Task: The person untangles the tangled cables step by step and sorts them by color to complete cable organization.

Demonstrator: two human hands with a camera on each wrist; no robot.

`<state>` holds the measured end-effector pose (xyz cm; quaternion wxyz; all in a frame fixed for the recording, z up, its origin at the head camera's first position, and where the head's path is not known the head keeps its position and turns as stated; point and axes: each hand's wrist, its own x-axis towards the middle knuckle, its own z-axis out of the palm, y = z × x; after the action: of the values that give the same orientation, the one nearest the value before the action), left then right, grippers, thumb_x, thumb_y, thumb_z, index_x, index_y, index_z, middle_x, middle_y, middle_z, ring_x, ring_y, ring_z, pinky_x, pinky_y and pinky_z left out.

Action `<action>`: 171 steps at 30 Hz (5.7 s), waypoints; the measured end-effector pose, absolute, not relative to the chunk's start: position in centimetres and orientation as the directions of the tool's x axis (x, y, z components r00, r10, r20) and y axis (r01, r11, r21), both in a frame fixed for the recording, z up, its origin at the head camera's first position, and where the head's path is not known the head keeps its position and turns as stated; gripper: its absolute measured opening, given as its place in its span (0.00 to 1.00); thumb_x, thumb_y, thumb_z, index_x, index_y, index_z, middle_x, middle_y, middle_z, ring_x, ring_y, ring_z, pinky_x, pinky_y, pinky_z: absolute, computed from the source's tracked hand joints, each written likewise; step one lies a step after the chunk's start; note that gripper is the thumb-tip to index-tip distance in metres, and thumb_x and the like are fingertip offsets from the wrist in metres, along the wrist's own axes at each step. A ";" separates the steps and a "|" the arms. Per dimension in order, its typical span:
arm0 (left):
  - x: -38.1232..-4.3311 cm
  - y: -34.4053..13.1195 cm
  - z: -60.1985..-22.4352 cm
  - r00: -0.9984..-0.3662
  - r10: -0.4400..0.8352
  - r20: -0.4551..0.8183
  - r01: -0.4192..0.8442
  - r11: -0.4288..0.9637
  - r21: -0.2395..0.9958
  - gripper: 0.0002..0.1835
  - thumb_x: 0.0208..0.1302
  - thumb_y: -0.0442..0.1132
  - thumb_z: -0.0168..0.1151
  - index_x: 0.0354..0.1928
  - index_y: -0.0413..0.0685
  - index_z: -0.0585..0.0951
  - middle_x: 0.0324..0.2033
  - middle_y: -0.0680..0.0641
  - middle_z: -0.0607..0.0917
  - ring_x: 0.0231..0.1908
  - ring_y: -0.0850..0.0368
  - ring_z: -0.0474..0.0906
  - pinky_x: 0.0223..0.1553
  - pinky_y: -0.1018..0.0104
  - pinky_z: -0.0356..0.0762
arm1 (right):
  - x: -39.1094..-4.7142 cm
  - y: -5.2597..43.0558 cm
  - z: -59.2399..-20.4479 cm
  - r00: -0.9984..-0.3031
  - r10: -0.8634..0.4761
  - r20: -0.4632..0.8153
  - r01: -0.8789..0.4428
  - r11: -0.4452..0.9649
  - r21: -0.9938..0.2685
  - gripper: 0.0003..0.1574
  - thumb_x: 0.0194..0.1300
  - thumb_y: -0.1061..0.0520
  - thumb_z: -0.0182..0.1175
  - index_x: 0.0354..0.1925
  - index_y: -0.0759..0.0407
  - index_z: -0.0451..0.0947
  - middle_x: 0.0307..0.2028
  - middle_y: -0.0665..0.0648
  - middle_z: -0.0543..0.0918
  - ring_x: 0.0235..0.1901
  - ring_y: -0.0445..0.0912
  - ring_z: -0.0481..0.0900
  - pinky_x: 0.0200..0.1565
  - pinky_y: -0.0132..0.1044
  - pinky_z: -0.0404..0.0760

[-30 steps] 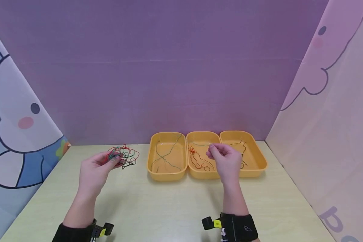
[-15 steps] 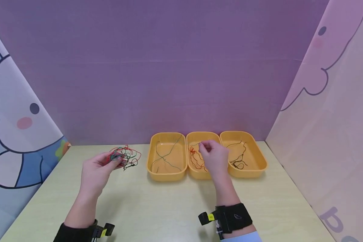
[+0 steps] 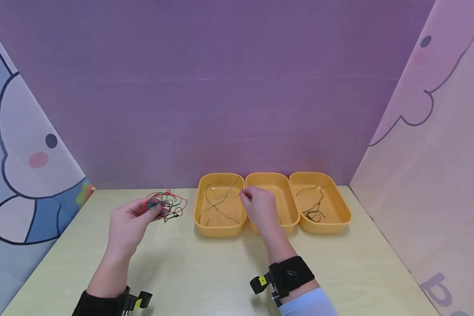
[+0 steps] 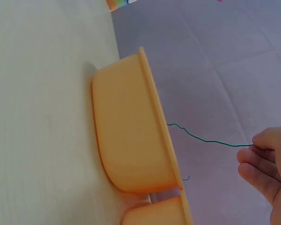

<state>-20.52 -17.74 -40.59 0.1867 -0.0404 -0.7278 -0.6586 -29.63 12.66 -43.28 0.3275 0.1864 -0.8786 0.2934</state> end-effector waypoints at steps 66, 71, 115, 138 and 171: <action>-20.7 -17.3 -40.8 -0.932 -0.143 0.331 0.322 0.083 0.943 0.12 0.57 0.33 0.69 0.43 0.37 0.83 0.35 0.40 0.86 0.35 0.48 0.83 0.38 0.64 0.83 | -26.7 14.3 -40.4 -0.856 -0.208 0.473 -0.516 0.305 -0.800 0.37 0.60 0.49 0.68 0.64 0.51 0.68 0.58 0.53 0.75 0.53 0.48 0.74 0.54 0.54 0.75; -20.7 -17.2 -40.8 -0.935 -0.142 0.324 0.312 0.102 0.945 0.11 0.58 0.34 0.69 0.43 0.37 0.84 0.35 0.41 0.86 0.35 0.49 0.83 0.39 0.65 0.83 | -24.8 15.4 -39.6 -0.869 -0.168 0.466 -0.493 0.202 -0.846 0.36 0.61 0.58 0.67 0.65 0.59 0.66 0.59 0.60 0.73 0.56 0.55 0.72 0.57 0.58 0.71; -20.8 -15.3 -41.2 -0.956 -0.078 0.282 0.271 0.130 0.954 0.09 0.58 0.30 0.68 0.41 0.36 0.84 0.34 0.41 0.86 0.35 0.51 0.83 0.37 0.65 0.83 | -22.1 10.5 -39.4 -0.889 -0.345 0.301 -0.349 0.088 -0.933 0.32 0.61 0.60 0.66 0.61 0.66 0.69 0.54 0.62 0.78 0.51 0.56 0.76 0.47 0.37 0.81; -20.2 -13.8 -41.1 -0.965 -0.016 0.261 0.256 0.143 0.956 0.08 0.59 0.29 0.66 0.41 0.34 0.83 0.34 0.40 0.86 0.33 0.50 0.83 0.36 0.66 0.84 | -22.9 7.7 -42.5 -0.881 -0.346 0.324 -0.387 0.132 -0.912 0.23 0.59 0.50 0.68 0.51 0.58 0.81 0.37 0.51 0.86 0.35 0.45 0.83 0.38 0.37 0.85; -18.7 -13.1 -38.5 -0.968 0.025 0.250 0.251 0.125 0.960 0.07 0.60 0.24 0.62 0.40 0.29 0.82 0.34 0.34 0.85 0.33 0.45 0.83 0.37 0.61 0.84 | -21.9 8.4 -40.1 -0.891 -0.330 0.310 -0.325 -0.013 -0.946 0.07 0.63 0.69 0.60 0.40 0.73 0.80 0.32 0.62 0.85 0.31 0.55 0.83 0.36 0.41 0.85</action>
<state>-18.69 -13.05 -38.53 0.0863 -0.0928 -0.7449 -0.6550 -21.85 8.41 -40.08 -0.0022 0.2330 -0.7026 0.6723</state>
